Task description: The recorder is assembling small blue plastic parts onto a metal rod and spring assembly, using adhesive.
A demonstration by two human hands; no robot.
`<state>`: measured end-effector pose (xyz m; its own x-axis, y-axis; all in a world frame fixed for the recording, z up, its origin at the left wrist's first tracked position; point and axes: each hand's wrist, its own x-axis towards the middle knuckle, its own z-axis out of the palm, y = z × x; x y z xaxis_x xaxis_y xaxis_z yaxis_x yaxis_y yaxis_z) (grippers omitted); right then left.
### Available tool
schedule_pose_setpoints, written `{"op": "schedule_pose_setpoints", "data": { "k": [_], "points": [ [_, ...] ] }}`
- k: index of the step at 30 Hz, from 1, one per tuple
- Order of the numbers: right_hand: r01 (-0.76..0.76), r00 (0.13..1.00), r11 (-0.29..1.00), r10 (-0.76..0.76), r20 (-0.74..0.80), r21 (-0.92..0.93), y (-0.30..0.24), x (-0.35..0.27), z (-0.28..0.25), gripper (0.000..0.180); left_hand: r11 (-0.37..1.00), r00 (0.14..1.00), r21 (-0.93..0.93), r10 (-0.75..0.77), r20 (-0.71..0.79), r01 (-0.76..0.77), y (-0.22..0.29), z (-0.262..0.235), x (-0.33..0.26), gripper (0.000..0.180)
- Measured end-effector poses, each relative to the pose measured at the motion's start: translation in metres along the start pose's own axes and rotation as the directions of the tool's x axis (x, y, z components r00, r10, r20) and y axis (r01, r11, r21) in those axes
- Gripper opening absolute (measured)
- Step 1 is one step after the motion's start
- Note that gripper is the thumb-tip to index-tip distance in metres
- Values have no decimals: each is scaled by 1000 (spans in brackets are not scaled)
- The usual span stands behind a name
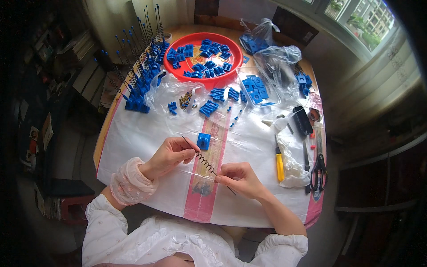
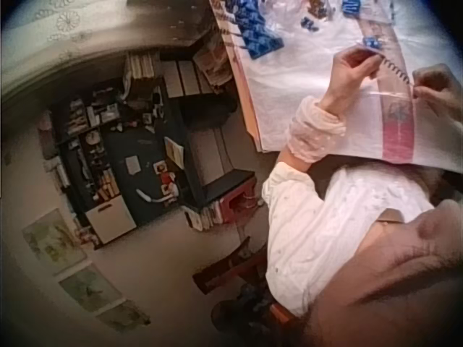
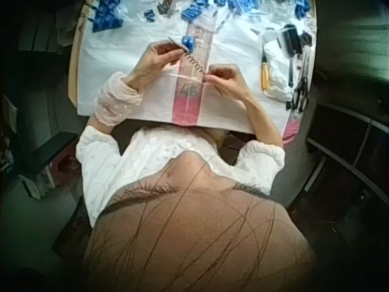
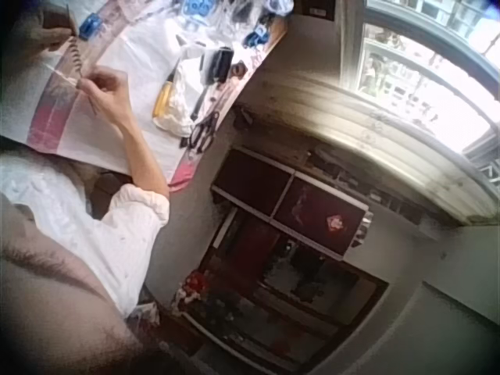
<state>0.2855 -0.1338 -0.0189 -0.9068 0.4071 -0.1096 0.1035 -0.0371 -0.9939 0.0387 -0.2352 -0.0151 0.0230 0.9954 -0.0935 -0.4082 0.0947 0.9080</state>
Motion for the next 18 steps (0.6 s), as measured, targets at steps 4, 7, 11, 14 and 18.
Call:
{"op": "schedule_pose_setpoints", "data": {
  "k": [4,7,11,14,18],
  "points": [
    [10,1000,1000,-10,4,7,0,1,1,16,1000,1000,16,3,-2,-3,-1,-1,0,16],
    [4,1000,1000,-4,11,-4,-1,1,1,15,1000,1000,11,0,2,0,-2,-2,0,16],
    [-1,1000,1000,1,30,5,-2,1,0,13,1000,1000,14,4,6,-4,-4,-4,1,15],
    [10,999,1000,-10,46,-5,-1,1,-1,12,1000,1000,14,0,3,0,-3,-2,0,14],
    [0,999,1000,-1,53,10,-5,1,0,12,1000,1000,9,-5,-3,5,-1,0,0,10]
  ]
}}
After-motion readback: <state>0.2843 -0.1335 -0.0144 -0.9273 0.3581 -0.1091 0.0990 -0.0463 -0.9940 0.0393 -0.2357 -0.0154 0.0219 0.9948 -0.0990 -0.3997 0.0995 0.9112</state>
